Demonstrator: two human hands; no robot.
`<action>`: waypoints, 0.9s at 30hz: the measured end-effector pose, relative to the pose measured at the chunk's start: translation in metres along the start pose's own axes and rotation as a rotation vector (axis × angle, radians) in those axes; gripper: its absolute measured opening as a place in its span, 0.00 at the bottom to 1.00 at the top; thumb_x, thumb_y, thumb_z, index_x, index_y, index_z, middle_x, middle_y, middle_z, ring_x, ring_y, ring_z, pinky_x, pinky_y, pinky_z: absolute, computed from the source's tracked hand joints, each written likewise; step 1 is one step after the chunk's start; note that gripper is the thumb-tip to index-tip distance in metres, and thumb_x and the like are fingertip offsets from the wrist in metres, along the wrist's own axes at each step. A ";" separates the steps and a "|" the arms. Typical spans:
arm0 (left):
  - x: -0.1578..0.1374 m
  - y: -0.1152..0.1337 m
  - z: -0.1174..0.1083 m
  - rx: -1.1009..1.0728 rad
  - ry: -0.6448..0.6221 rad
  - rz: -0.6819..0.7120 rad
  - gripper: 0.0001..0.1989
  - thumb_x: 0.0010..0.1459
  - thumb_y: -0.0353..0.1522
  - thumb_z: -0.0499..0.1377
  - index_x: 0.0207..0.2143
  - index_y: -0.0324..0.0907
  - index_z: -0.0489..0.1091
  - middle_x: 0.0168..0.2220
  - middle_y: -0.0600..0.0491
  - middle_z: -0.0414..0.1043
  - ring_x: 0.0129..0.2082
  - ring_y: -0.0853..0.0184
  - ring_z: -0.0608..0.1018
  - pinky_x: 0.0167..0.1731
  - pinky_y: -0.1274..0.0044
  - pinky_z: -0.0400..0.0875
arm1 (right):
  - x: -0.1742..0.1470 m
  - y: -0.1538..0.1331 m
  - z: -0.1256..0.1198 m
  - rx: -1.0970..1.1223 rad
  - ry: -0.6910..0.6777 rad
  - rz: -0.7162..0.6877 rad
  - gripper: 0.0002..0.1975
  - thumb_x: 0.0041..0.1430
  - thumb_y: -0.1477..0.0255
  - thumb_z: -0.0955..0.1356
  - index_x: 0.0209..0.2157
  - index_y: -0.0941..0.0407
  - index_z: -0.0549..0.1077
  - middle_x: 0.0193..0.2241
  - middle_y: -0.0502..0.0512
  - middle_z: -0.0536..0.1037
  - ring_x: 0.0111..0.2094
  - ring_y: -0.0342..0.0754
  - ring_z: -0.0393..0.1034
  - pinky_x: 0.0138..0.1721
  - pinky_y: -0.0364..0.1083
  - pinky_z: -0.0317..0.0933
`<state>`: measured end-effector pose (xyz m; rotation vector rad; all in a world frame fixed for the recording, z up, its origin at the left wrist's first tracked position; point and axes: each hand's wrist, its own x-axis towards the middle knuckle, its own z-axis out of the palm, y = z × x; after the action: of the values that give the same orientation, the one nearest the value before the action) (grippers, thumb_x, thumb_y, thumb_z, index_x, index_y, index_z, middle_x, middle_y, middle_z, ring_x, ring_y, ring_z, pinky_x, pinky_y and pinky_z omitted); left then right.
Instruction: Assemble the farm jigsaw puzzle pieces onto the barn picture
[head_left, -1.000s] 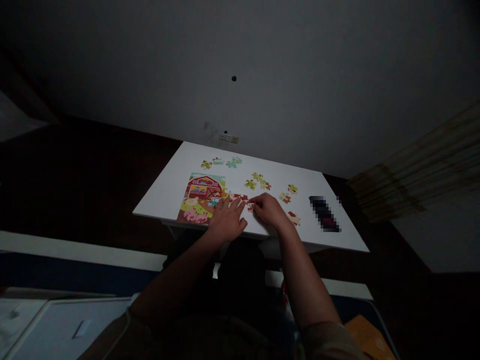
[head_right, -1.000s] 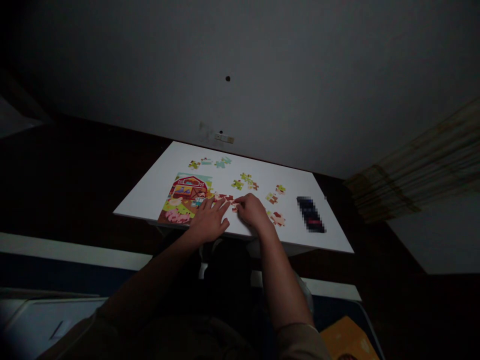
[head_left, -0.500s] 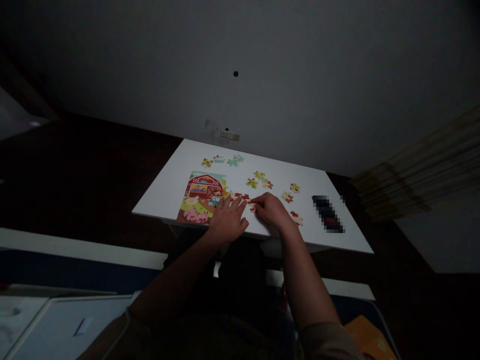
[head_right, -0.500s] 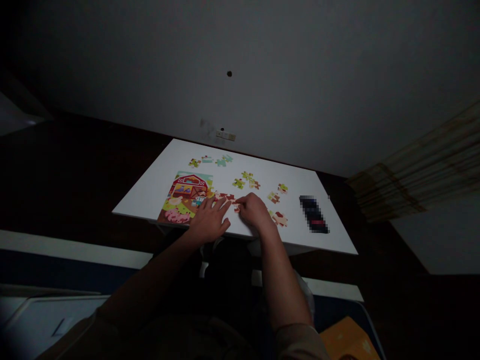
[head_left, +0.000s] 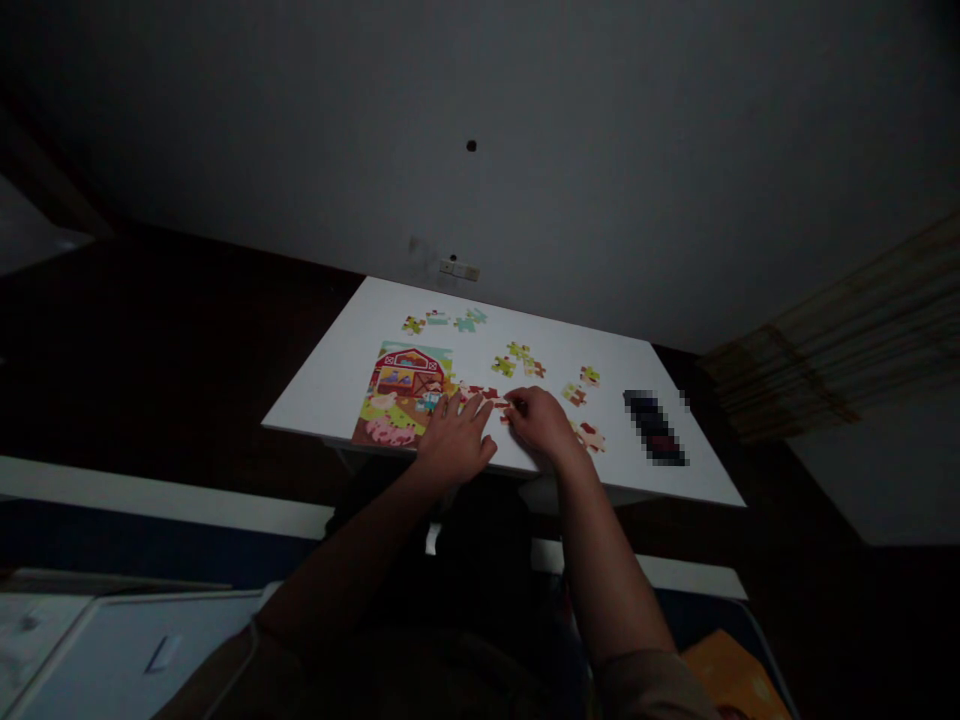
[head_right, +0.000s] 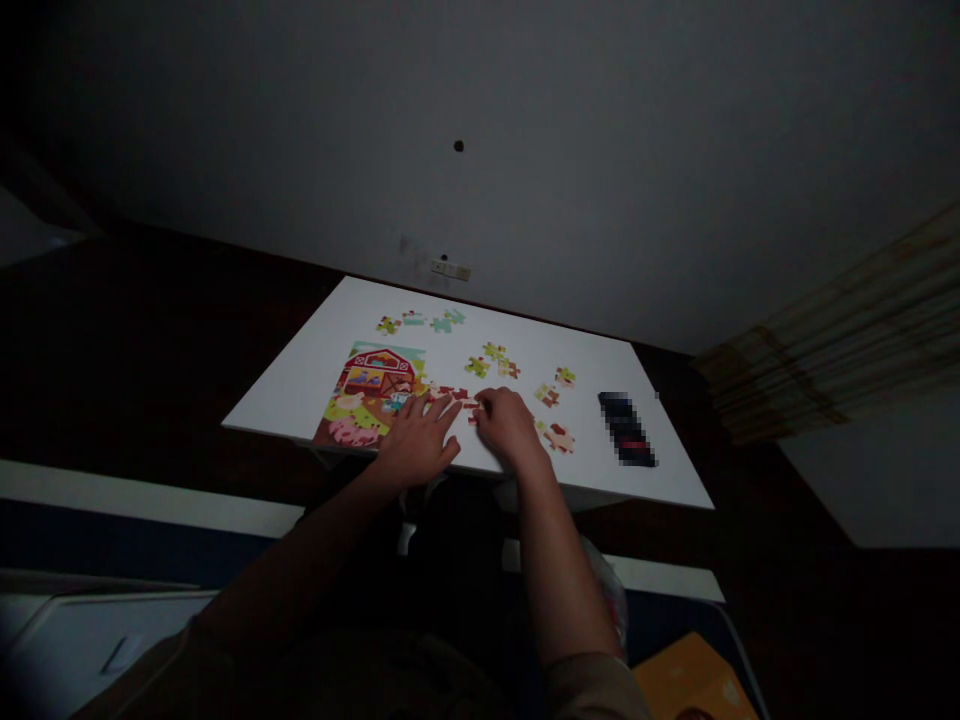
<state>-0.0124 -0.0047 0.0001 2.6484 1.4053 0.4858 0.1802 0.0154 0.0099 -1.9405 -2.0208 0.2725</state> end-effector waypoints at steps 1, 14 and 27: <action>0.000 0.000 0.000 0.000 0.005 0.002 0.28 0.60 0.40 0.50 0.62 0.45 0.54 0.63 0.49 0.56 0.61 0.50 0.56 0.60 0.57 0.45 | 0.000 0.000 0.000 0.000 0.001 0.002 0.13 0.56 0.69 0.67 0.44 0.54 0.75 0.38 0.58 0.76 0.40 0.50 0.68 0.44 0.47 0.58; -0.003 0.001 -0.005 -0.004 0.015 -0.001 0.27 0.60 0.40 0.50 0.61 0.46 0.55 0.62 0.50 0.56 0.62 0.50 0.55 0.60 0.58 0.45 | -0.010 0.001 -0.002 -0.028 0.001 -0.037 0.20 0.53 0.62 0.70 0.46 0.57 0.73 0.42 0.63 0.72 0.47 0.57 0.63 0.49 0.52 0.57; -0.009 0.001 -0.011 -0.040 0.024 0.033 0.17 0.61 0.35 0.49 0.50 0.43 0.67 0.53 0.47 0.66 0.56 0.56 0.62 0.55 0.62 0.58 | -0.020 -0.008 0.000 0.148 0.073 0.043 0.15 0.55 0.68 0.66 0.45 0.54 0.69 0.40 0.56 0.74 0.39 0.49 0.69 0.43 0.48 0.62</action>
<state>-0.0199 -0.0133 0.0088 2.6469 1.3455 0.5445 0.1731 -0.0052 0.0109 -1.8771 -1.8593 0.3462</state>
